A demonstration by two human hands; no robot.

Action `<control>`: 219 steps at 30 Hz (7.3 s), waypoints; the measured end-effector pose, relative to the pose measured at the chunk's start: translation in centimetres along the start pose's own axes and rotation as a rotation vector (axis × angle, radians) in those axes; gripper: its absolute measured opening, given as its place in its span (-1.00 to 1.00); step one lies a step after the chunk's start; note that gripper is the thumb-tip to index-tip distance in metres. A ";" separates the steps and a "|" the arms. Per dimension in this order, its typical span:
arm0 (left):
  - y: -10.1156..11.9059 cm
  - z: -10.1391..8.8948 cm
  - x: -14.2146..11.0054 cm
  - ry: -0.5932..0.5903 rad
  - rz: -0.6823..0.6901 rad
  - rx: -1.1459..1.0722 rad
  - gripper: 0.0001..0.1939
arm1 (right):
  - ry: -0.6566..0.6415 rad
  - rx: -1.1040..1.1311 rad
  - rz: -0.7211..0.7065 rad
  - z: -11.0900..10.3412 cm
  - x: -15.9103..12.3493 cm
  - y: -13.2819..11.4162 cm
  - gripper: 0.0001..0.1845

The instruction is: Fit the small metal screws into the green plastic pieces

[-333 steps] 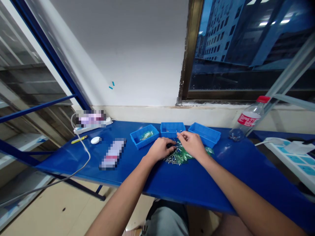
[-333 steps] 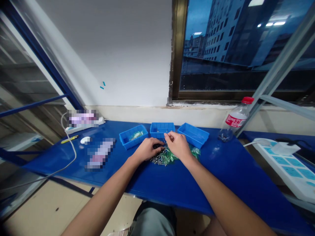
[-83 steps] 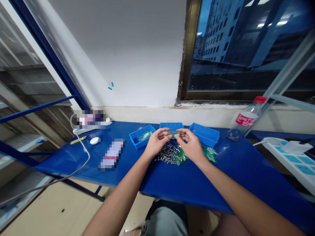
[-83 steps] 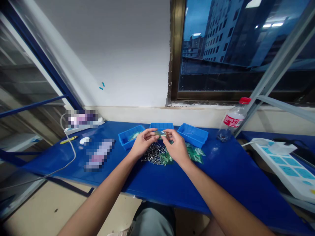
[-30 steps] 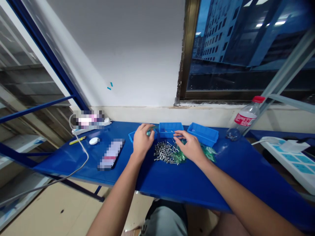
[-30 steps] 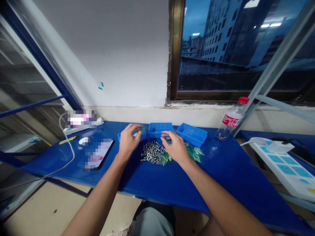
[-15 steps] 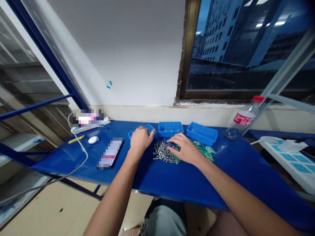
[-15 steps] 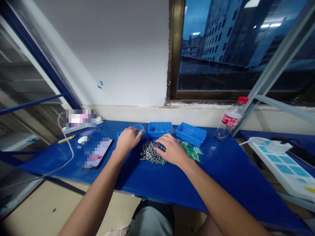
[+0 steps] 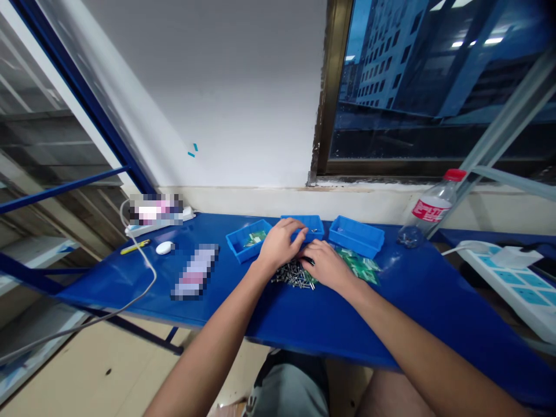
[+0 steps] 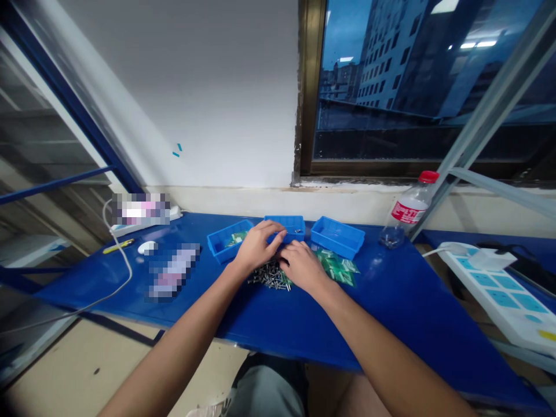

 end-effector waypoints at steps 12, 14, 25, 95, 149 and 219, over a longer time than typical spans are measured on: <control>-1.4 0.7 -1.9 0.050 -0.083 -0.182 -0.67 | 0.258 0.282 0.204 -1.5 -0.1 2.6 -0.79; -2.0 0.7 -2.1 0.051 -0.159 -0.200 -0.63 | 0.343 0.394 0.242 -2.1 -0.3 3.3 -0.75; -2.5 3.0 -2.4 -0.118 -0.248 -0.504 -0.57 | 0.478 0.413 0.231 -4.5 -0.9 3.1 -0.92; -1.3 3.7 -3.1 -0.269 0.056 -0.115 -0.66 | 0.337 0.727 0.355 -1.3 1.1 5.5 -0.70; -2.7 5.4 -2.7 -0.326 0.035 0.048 -0.81 | 0.240 0.005 0.155 -4.3 -0.5 5.8 -0.71; -4.7 2.8 -2.4 -0.011 -0.309 -0.487 -0.76 | 0.370 0.298 0.104 -4.3 -0.7 3.6 -0.87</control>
Point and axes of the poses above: each hand's wrist, its own x-axis towards the middle knuckle, its own z-axis out of the palm, y = z × x, the point moved 9 cm from there along x, towards the middle knuckle, and after that the axes turned 2 degrees about -z, right-handed, at the moved point
